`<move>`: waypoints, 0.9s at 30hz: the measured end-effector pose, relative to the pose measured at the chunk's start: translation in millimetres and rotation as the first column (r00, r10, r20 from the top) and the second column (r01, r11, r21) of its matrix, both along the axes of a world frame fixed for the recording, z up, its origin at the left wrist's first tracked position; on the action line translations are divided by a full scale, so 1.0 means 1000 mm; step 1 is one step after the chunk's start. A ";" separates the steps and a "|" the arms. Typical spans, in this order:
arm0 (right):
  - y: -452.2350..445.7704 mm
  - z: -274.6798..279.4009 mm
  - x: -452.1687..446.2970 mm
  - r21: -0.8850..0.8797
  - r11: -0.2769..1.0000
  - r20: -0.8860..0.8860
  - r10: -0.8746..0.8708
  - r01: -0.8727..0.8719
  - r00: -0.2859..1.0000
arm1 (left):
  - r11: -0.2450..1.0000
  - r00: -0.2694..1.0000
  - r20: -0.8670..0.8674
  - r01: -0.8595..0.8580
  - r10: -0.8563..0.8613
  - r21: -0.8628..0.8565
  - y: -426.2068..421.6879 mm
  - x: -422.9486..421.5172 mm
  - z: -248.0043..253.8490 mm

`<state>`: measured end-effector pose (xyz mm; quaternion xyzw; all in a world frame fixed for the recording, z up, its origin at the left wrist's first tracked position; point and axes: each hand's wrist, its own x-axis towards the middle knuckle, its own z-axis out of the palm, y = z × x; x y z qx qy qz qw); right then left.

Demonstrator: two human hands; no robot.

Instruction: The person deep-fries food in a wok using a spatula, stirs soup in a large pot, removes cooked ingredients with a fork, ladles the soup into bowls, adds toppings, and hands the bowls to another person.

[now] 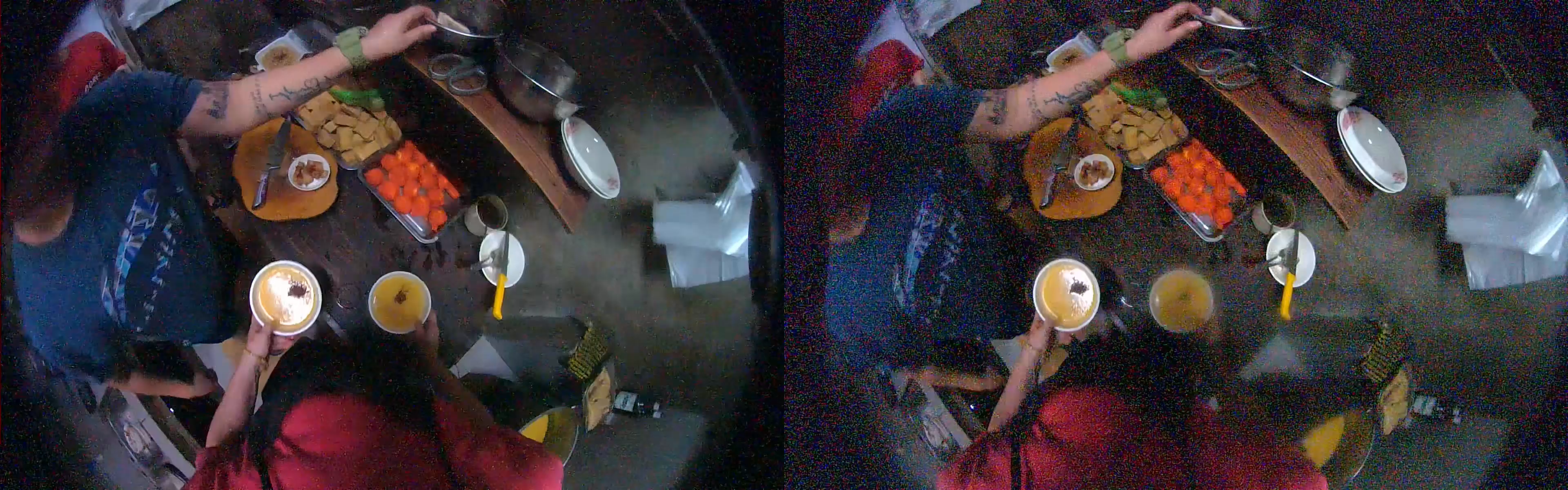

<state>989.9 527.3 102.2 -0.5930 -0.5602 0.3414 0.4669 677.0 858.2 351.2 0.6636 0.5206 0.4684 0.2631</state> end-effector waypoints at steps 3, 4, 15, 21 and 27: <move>0.011 0.015 -0.017 -0.120 0.992 -0.044 0.028 -0.033 0.999 | 0.985 0.977 0.206 -0.027 0.063 -0.172 -0.116 -0.036 -0.049; 0.009 0.022 -0.023 -0.093 0.995 0.061 0.044 -0.038 0.997 | 0.926 0.901 0.400 -0.006 0.169 -0.377 -0.216 -0.048 -0.086; -0.063 0.011 -0.093 -0.004 0.938 0.206 0.340 -0.347 0.917 | 0.746 0.321 0.714 0.034 0.622 -0.665 -0.616 -0.108 -0.176; -0.163 0.022 -0.190 -0.125 0.819 0.069 0.571 -0.560 0.818 | 0.729 0.202 0.701 -0.164 0.684 -0.664 -0.760 -0.149 -0.209; -0.289 0.052 -0.277 -0.245 0.547 -0.055 0.816 -0.800 0.575 | 0.553 0.085 0.565 -0.364 0.821 -0.749 -0.936 -0.154 -0.192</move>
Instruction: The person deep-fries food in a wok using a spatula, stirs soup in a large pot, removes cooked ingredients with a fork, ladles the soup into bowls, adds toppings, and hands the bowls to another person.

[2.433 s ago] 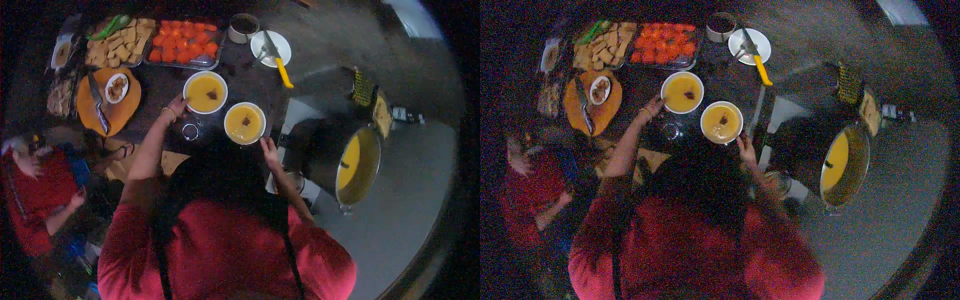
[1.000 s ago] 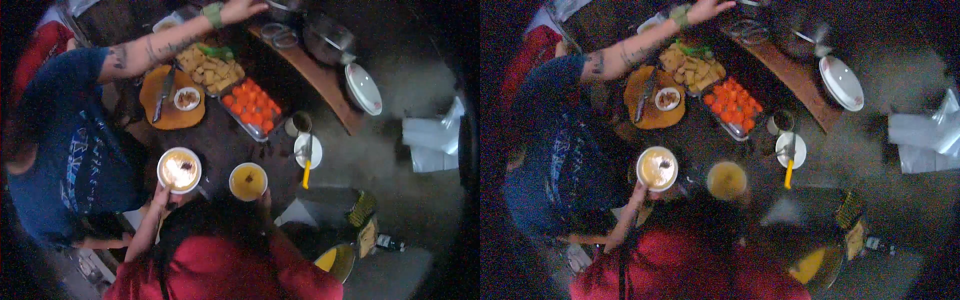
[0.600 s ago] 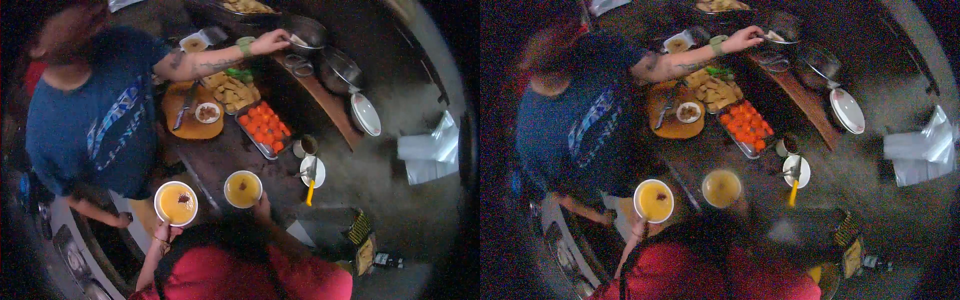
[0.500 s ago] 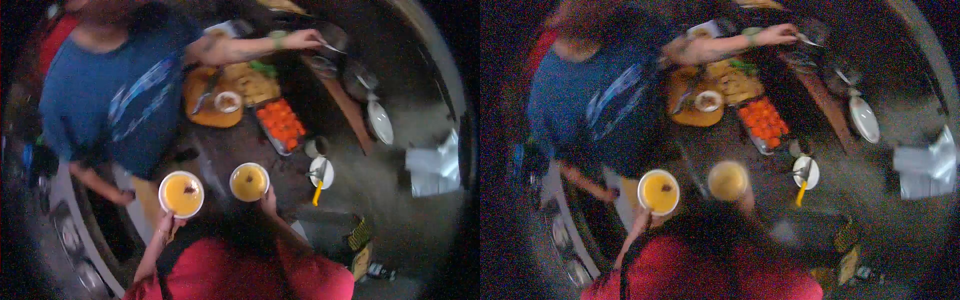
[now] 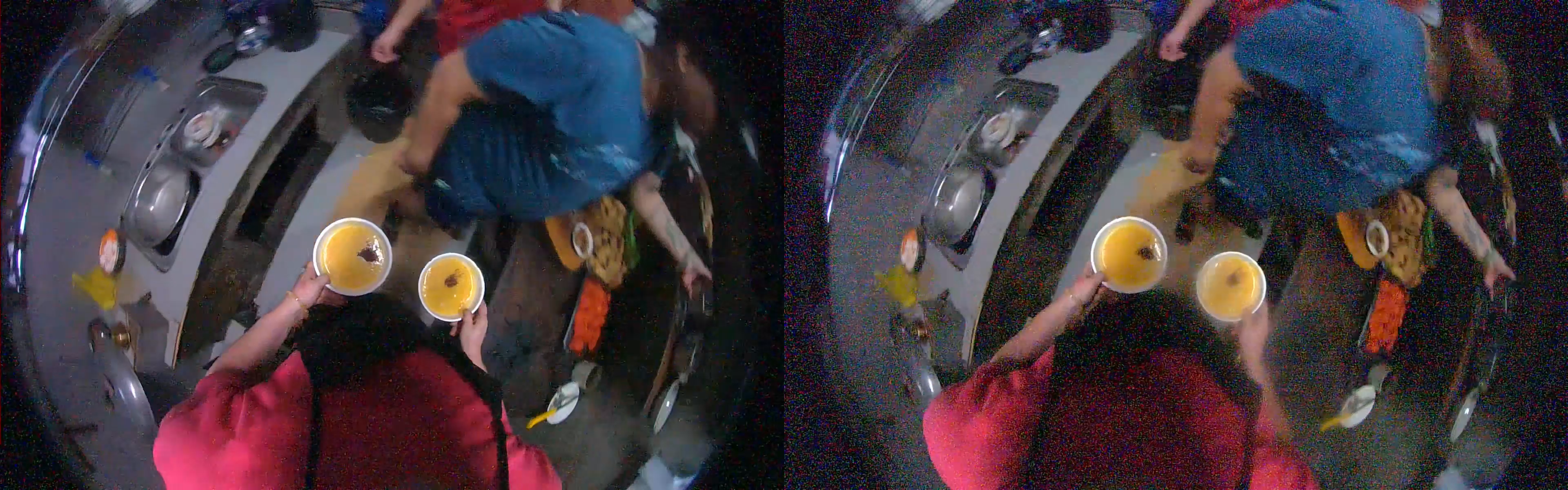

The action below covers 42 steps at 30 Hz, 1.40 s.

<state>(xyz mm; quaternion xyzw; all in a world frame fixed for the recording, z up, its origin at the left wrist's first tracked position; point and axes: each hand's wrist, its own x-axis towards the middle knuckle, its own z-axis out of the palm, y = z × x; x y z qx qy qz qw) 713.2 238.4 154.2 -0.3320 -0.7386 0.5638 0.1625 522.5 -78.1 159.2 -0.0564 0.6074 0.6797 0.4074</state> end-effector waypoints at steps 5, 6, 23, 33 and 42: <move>-0.048 -0.046 -0.076 0.314 0.900 -0.011 0.322 -0.302 0.947 | 0.977 0.970 -0.162 -0.197 0.183 -0.077 -0.113 -0.020 0.003; -0.058 -0.045 -0.101 0.368 0.856 -0.004 0.392 -0.363 0.920 | 0.975 0.966 -0.170 -0.211 0.197 -0.070 -0.128 -0.028 0.022; -0.111 0.093 -0.464 0.118 0.908 -0.121 0.415 -0.402 0.902 | 0.931 0.935 0.013 -0.355 0.356 0.082 -0.137 -0.315 0.096; -0.037 0.061 -0.614 0.321 0.924 -0.189 0.278 -0.209 0.942 | 0.979 0.978 -0.080 -0.185 0.192 0.085 -0.037 -0.524 0.131; -0.035 0.093 -0.726 0.115 0.990 -0.288 -0.046 0.083 0.957 | 0.955 0.969 -0.138 0.229 -0.205 0.187 0.003 -0.751 0.086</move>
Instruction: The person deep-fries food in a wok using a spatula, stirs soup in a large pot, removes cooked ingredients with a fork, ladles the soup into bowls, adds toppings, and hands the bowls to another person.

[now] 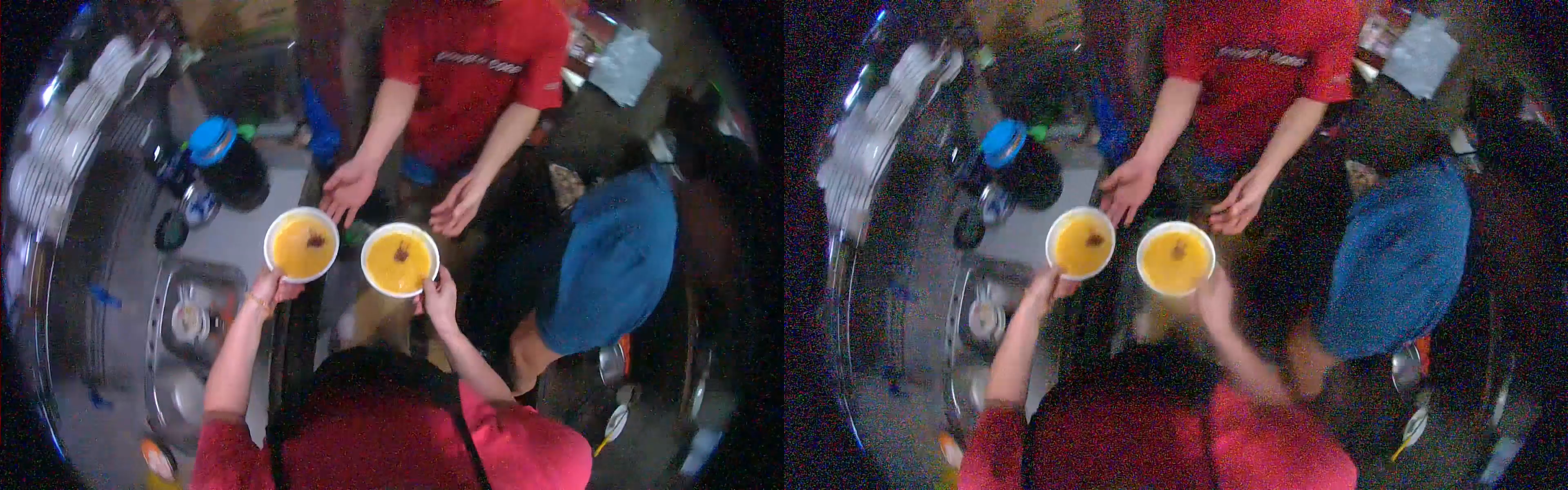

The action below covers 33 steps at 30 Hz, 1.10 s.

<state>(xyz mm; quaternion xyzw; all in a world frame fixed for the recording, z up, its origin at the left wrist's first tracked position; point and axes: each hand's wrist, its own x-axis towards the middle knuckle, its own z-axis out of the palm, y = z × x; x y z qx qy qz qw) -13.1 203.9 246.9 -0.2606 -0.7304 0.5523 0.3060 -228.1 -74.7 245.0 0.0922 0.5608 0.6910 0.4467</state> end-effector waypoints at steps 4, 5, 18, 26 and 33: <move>0.028 0.045 -0.054 0.036 0.986 0.011 -0.165 0.165 0.986 | 0.989 0.997 -0.082 -0.013 0.001 -0.146 0.037 -0.082 0.064; 0.033 0.045 -0.069 0.088 0.972 0.012 -0.219 0.217 0.976 | 0.993 0.999 -0.042 0.008 -0.013 -0.120 0.039 -0.107 0.068; 0.095 0.047 -0.171 0.247 0.779 -0.041 -0.585 0.576 0.810 | 0.987 0.984 0.125 0.140 -0.130 -0.077 0.063 -0.255 0.033; 0.116 0.008 -0.171 0.318 0.717 -0.124 -0.617 0.620 0.777 | 0.962 0.962 -0.047 0.267 -0.269 -0.051 0.048 -0.233 0.023; 0.158 0.070 -0.201 0.174 0.790 -0.031 -0.593 0.588 0.805 | 0.936 0.935 0.091 0.331 -0.342 0.117 0.113 -0.232 0.052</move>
